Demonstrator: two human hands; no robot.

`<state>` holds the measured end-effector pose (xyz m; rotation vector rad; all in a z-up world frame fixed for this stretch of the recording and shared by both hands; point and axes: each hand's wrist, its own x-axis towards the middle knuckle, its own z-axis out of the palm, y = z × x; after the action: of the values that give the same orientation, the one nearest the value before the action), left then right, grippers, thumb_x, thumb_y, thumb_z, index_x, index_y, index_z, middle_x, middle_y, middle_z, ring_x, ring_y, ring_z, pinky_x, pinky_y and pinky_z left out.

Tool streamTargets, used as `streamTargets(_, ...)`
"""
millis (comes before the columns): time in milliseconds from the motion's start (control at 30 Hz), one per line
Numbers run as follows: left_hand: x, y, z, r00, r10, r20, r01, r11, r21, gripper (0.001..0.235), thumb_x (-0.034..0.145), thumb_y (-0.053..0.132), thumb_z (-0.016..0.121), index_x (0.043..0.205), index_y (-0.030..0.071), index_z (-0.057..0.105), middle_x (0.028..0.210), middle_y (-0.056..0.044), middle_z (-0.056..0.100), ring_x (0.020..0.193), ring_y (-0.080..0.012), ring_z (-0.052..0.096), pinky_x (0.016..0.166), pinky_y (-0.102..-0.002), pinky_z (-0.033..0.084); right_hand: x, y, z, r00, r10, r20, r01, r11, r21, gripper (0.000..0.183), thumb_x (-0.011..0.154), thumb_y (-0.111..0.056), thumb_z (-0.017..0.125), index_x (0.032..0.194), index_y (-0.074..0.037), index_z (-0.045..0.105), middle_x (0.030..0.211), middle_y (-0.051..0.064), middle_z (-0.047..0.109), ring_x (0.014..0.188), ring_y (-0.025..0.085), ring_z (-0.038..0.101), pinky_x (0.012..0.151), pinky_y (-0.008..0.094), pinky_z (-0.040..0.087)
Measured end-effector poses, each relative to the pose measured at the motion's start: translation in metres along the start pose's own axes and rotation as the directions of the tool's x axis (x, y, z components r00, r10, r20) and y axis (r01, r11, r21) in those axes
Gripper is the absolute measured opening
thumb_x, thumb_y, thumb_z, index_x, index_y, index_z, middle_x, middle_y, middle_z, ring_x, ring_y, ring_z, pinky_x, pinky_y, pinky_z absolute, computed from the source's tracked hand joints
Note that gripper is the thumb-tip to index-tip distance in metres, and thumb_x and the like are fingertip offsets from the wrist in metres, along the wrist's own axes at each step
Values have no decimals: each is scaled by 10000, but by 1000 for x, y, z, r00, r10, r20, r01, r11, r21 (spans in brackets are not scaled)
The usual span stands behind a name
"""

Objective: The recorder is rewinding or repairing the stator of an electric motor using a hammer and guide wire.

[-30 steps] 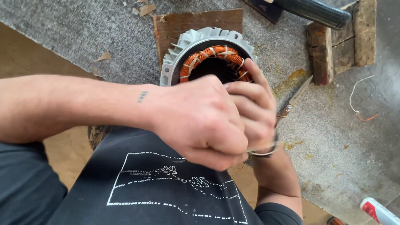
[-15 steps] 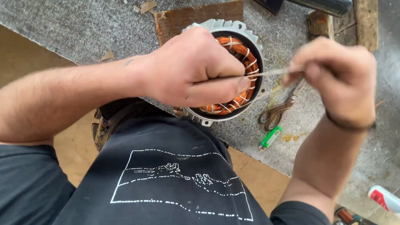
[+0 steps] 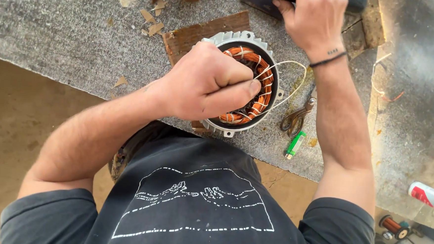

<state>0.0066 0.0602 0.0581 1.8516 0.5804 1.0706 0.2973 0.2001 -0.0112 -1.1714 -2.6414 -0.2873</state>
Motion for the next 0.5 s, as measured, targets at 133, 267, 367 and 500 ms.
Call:
streamTargets(133, -4, -2, 2, 999, 36, -26, -36, 999, 28, 408, 1043, 175, 619, 681, 36, 495, 582, -103, 438, 487, -236, 447, 499, -385, 353, -21, -26, -58, 994, 85, -62, -81, 995, 60, 272, 984, -209, 797, 1114, -19, 652, 972, 200, 667, 892, 413, 630, 780, 503, 473)
streamTargets(267, -2, -1, 3, 999, -28, -32, 30, 997, 66, 434, 1033, 206, 621, 655, 35, 494, 562, -111, 458, 474, -248, 463, 492, -395, 361, -127, -6, -73, 884, 464, -55, -403, 816, 416, 199, 1114, -62, 642, 1284, 37, 612, 1033, 184, 668, 904, 293, 649, 848, 374, 525)
streamTargets(367, -3, -2, 0, 998, -25, -54, 26, 999, 20, 357, 1049, 239, 597, 748, 47, 579, 617, -115, 505, 517, -254, 510, 520, -400, 387, -156, -34, -129, 860, 509, 32, -352, 548, 759, 388, 1182, -312, 566, 1300, 57, 536, 1056, 117, 655, 915, 183, 678, 827, 312, 579)
streamTargets(500, 0, -5, 4, 998, -53, -27, 53, 998, 33, 389, 1050, 259, 599, 740, 26, 572, 618, -140, 493, 525, -299, 465, 522, -420, 378, -183, -89, -170, 855, 512, 86, -346, 438, 830, 488, 1141, -427, 562, 1249, 45, 510, 952, 101, 632, 814, 175, 673, 730, 319, 570)
